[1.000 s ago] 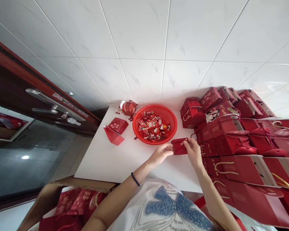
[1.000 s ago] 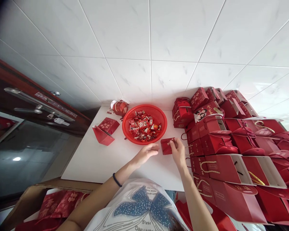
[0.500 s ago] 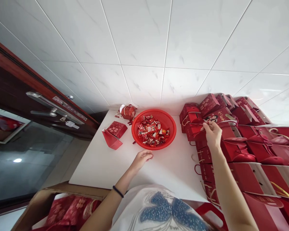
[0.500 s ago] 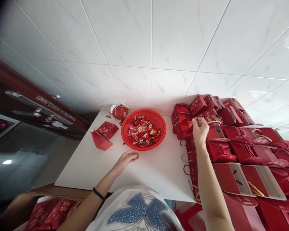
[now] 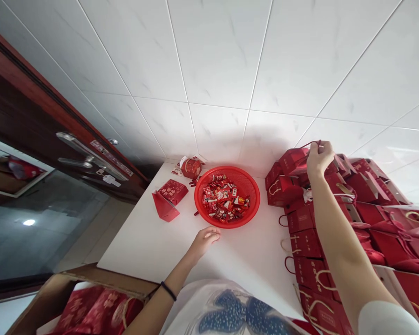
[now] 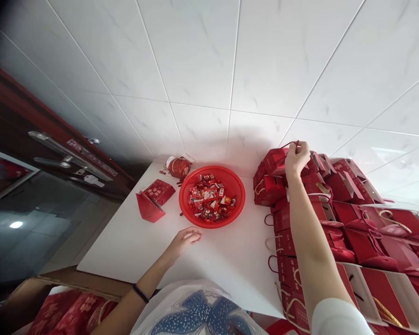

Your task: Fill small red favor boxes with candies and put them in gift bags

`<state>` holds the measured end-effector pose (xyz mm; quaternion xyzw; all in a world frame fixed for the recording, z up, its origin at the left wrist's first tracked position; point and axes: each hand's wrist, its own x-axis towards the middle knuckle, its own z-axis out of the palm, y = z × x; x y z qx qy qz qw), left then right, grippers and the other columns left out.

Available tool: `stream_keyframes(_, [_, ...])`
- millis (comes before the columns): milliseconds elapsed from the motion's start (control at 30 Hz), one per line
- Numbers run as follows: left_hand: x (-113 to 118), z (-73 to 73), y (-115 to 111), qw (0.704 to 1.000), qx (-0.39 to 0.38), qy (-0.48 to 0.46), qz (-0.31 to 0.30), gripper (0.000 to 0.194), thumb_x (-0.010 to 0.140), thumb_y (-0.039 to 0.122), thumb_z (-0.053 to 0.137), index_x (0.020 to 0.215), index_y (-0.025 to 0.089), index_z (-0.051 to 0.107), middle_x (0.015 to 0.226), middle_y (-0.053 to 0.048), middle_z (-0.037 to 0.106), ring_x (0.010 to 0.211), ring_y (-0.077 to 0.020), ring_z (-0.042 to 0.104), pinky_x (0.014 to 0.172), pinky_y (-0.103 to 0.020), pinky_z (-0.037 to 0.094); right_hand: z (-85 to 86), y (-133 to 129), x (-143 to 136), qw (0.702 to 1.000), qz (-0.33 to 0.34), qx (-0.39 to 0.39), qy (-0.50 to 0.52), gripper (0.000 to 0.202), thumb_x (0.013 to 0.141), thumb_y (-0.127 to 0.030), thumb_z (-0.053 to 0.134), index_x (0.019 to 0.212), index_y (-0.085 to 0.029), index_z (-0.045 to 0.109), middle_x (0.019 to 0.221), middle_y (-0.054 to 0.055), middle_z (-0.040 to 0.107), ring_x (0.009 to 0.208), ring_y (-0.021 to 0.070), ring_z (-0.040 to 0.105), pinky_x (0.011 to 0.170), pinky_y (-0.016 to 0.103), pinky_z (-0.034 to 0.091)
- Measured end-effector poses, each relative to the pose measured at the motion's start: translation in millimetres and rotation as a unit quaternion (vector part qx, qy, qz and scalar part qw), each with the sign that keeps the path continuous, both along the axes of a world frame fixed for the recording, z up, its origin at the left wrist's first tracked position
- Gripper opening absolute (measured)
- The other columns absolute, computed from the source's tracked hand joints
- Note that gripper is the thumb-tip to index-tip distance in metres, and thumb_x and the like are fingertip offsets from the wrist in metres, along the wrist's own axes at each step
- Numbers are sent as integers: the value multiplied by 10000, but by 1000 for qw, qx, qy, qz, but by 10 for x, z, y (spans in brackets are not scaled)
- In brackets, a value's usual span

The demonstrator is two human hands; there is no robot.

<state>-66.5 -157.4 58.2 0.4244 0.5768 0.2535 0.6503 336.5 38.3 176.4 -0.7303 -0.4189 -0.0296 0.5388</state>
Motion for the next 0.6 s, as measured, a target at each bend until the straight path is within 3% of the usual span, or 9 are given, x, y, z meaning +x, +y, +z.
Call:
stream_keyframes(133, [-54, 5, 24, 1000, 6, 12, 13, 243, 686, 386, 640, 822, 189, 682, 841, -50, 718, 882, -233, 658, 851, -351, 479, -97, 239, -126, 997, -70, -19, 28, 80, 852, -236, 516, 808, -185, 559, 703, 38, 591, 718, 221, 591, 815, 380, 467])
stream_keyframes(300, [-91, -6, 54, 999, 3, 28, 28, 230, 695, 379, 628, 829, 201, 684, 850, -45, 717, 907, -233, 661, 864, -348, 483, -372, 334, -173, 997, -50, -32, 40, 143, 842, -271, 512, 857, -162, 603, 891, 130, 674, 871, 272, 627, 890, 420, 457])
stream_keyframes(467, [-90, -78, 70, 999, 8, 27, 27, 216, 683, 369, 640, 812, 202, 683, 815, -38, 706, 891, -232, 657, 852, -346, 488, -438, 298, -48, 997, 4, -60, -38, 364, 821, -480, 569, 990, -162, 628, 977, 146, 681, 960, 312, 586, 935, 491, 431])
stream_keyframes(600, [-58, -120, 84, 999, 16, 29, 15, 197, 674, 376, 636, 767, 206, 667, 807, -37, 694, 870, -230, 643, 839, -345, 475, -405, 139, -33, 980, -15, -157, -119, 729, 674, -563, 712, 1257, -160, 541, 1201, 202, 609, 1174, 406, 474, 978, 579, 368])
